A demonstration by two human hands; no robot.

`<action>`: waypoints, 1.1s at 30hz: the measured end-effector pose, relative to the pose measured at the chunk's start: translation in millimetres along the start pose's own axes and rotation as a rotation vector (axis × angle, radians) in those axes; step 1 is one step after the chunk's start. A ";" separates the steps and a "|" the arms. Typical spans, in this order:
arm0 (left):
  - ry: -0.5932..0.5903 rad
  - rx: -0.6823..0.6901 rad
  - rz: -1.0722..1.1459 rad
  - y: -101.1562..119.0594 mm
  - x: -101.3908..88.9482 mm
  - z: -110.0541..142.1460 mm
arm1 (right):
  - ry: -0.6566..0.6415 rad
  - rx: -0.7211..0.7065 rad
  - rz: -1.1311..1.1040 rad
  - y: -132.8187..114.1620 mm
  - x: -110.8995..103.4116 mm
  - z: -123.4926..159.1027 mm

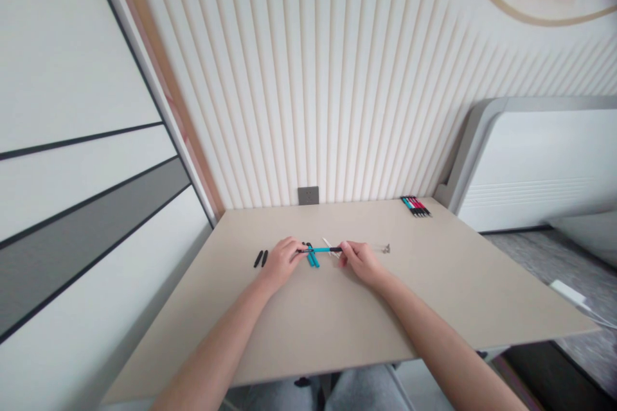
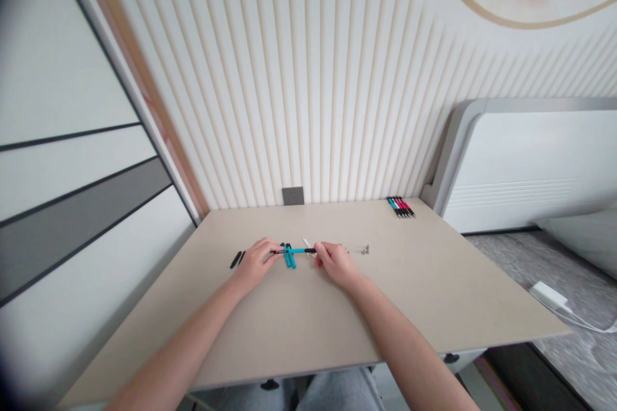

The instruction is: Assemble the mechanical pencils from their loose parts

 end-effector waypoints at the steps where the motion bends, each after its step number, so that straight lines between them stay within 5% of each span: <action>1: 0.008 -0.007 -0.001 -0.6 -1.2 0.1 | 0.007 -0.013 -0.003 -2.4 -0.7 0.6; 11: 0.054 -0.022 0.006 0.9 -8.7 0.2 | 0.116 -0.055 -0.017 -10.8 -15.9 1.1; 33: 0.027 0.032 0.023 3.3 -2.8 0.3 | 0.050 -0.090 0.111 -16.3 -13.5 4.4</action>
Point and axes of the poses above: each hand's wrist, its own z-axis away from the middle knuckle, its own x-axis out of the palm, y = z × x, the point moved 9 cm from there along -z, towards the middle knuckle, and after that the axes turned 14 degrees about x, right-handed, at the moved point
